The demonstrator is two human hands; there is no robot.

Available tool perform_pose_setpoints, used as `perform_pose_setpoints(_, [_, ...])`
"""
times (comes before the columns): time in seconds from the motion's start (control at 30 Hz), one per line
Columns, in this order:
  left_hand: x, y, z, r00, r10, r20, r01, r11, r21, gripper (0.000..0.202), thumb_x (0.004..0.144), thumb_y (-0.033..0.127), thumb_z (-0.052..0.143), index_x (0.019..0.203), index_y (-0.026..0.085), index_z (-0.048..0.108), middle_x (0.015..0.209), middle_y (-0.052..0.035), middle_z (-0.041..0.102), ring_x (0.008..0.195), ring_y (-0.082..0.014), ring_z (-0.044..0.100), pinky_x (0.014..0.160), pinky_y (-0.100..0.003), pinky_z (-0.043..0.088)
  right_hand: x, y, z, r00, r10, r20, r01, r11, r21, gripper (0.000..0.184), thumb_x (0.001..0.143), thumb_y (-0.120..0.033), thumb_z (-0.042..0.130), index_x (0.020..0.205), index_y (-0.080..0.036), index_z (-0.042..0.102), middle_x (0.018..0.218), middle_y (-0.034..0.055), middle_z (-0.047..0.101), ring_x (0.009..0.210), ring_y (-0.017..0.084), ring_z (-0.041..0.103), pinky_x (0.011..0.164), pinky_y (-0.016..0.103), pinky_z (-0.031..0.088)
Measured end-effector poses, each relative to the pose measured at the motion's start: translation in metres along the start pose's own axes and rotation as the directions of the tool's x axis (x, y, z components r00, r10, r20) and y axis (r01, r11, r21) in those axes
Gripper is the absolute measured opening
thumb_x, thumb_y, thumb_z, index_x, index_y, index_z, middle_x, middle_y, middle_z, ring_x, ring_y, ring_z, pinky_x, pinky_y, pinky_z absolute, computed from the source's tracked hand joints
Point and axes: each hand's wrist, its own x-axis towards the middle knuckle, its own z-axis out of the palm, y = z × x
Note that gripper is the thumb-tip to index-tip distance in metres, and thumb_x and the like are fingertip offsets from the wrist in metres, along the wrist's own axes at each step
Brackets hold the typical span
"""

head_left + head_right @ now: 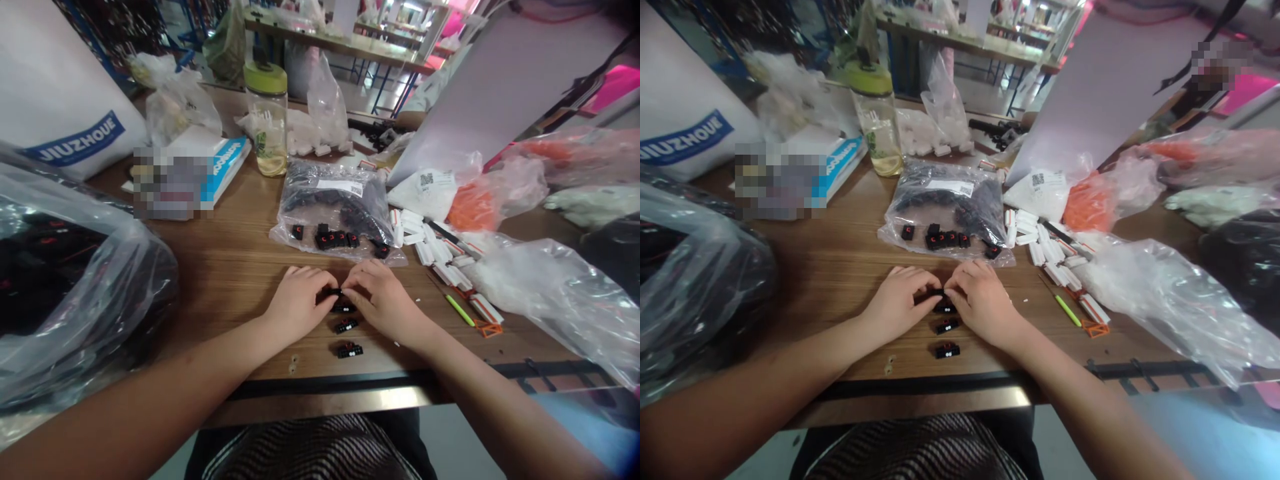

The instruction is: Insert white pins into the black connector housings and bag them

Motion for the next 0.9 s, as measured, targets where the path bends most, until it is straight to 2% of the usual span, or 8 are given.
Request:
perform_pose_setpoints(0.3, [0.000,-0.003,0.002,1.000,-0.003,-0.001,0.003,1.000,-0.006,0.012,0.085,0.023,0.072,0.092,0.022,0.062,0.091,-0.0001,0.071,0.088,-0.0233,0.064,0.082,-0.041,0.041,0.001,-0.012,-0.005,0.994,-0.092,0.058,0.102,0.974,-0.203,0.026,0.098,-0.020,0.050,0.087,-0.019,0.073,0.094,0.0070,0.069,0.090,0.023,0.054,0.083,0.040,0.038])
perform_pose_setpoints(0.5, [0.000,-0.001,0.001,1.000,-0.022,-0.008,0.021,1.000,-0.019,0.008,0.086,0.022,0.069,0.090,0.022,0.063,0.089,-0.0003,0.071,0.086,-0.0227,0.064,0.085,-0.041,0.042,-0.008,-0.005,-0.008,0.996,-0.084,0.020,0.086,0.986,-0.142,0.026,0.099,-0.022,0.048,0.107,-0.021,0.073,0.096,0.0058,0.073,0.092,0.022,0.058,0.086,0.040,0.039])
perform_pose_setpoints(0.77, [0.000,-0.002,0.002,1.000,-0.013,-0.007,0.013,1.000,-0.027,0.007,0.086,0.020,0.067,0.091,0.023,0.063,0.092,0.0003,0.072,0.089,-0.0226,0.064,0.085,-0.041,0.041,-0.006,-0.012,-0.006,0.993,-0.105,0.059,0.115,0.975,-0.192,0.023,0.090,-0.016,0.054,0.096,-0.022,0.076,0.095,0.0061,0.073,0.091,0.023,0.059,0.085,0.042,0.040])
perform_pose_setpoints(0.83, [0.000,-0.003,0.002,1.000,-0.009,-0.007,0.009,1.000,-0.024,0.007,0.086,0.021,0.068,0.090,0.023,0.063,0.090,0.0009,0.072,0.088,-0.0223,0.064,0.084,-0.041,0.041,-0.009,-0.008,-0.011,0.997,-0.079,0.015,0.080,0.990,-0.119,0.024,0.090,-0.017,0.055,0.100,-0.023,0.076,0.098,0.0057,0.073,0.093,0.023,0.061,0.086,0.041,0.043])
perform_pose_setpoints(0.9, [0.000,-0.003,0.002,1.000,-0.008,-0.005,0.008,1.000,-0.020,0.007,0.086,0.022,0.069,0.089,0.023,0.062,0.089,0.0011,0.071,0.086,-0.0220,0.064,0.083,-0.041,0.041,-0.017,0.005,-0.022,0.997,0.010,-0.079,-0.013,0.999,-0.034,0.023,0.091,-0.021,0.055,0.101,-0.024,0.075,0.100,0.0053,0.074,0.093,0.021,0.065,0.086,0.039,0.046])
